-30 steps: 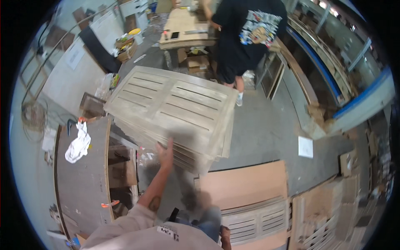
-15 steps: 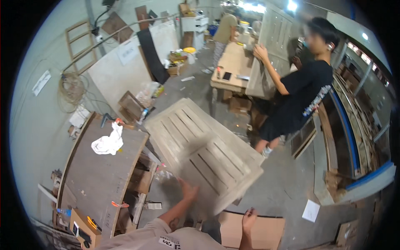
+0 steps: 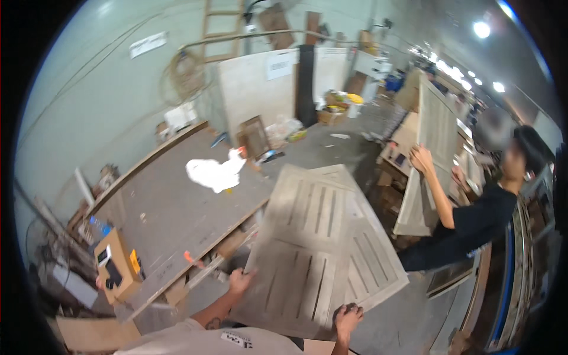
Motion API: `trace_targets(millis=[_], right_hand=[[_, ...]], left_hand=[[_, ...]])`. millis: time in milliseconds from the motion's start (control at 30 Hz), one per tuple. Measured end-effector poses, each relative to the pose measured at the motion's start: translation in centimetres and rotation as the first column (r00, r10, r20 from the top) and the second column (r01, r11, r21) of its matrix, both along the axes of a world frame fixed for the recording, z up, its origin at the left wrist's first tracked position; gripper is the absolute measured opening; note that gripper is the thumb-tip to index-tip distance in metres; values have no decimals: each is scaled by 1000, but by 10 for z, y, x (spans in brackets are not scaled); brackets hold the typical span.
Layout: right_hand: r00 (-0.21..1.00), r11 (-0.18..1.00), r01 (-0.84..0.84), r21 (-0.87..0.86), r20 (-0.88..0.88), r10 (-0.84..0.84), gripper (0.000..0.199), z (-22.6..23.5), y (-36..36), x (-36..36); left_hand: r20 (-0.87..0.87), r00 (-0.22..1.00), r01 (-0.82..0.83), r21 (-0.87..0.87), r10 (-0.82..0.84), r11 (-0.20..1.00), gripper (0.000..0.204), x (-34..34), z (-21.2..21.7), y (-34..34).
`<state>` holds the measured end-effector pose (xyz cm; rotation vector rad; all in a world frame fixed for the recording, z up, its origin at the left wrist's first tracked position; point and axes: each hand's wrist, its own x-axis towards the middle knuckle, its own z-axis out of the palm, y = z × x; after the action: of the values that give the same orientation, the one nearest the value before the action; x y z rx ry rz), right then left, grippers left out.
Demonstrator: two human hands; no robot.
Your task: The person wipes wooden slatted panels with a cloth, touches their surfaces by hand, and stacks the panels onto a pallet.
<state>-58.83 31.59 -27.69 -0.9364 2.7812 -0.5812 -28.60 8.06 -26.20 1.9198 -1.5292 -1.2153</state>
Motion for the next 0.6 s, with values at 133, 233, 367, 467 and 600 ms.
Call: trace_targets(millis=[133, 233, 367, 467, 600], right_hand=[[930, 930, 345, 125, 91, -357, 49, 19, -30, 70], [865, 866, 501, 2, 40, -500, 45, -31, -33, 125], [786, 744, 549, -382, 539, -303, 51, -80, -35, 171], [831, 719, 544, -433, 396, -391, 53, -46, -77, 229], [833, 830, 461, -314, 476, -283, 54, -30, -116, 240]], left_hand=[[110, 993, 46, -133, -32, 990, 55, 53, 23, -28], [-103, 995, -12, -120, 0, 993, 66, 87, 20, -46], [-94, 975, 194, -62, -199, 979, 49, 145, 13, -85], [-101, 977, 169, -157, -186, 973, 55, 196, 37, -96], [-165, 984, 76, 21, -72, 997, 57, 252, 44, -114]])
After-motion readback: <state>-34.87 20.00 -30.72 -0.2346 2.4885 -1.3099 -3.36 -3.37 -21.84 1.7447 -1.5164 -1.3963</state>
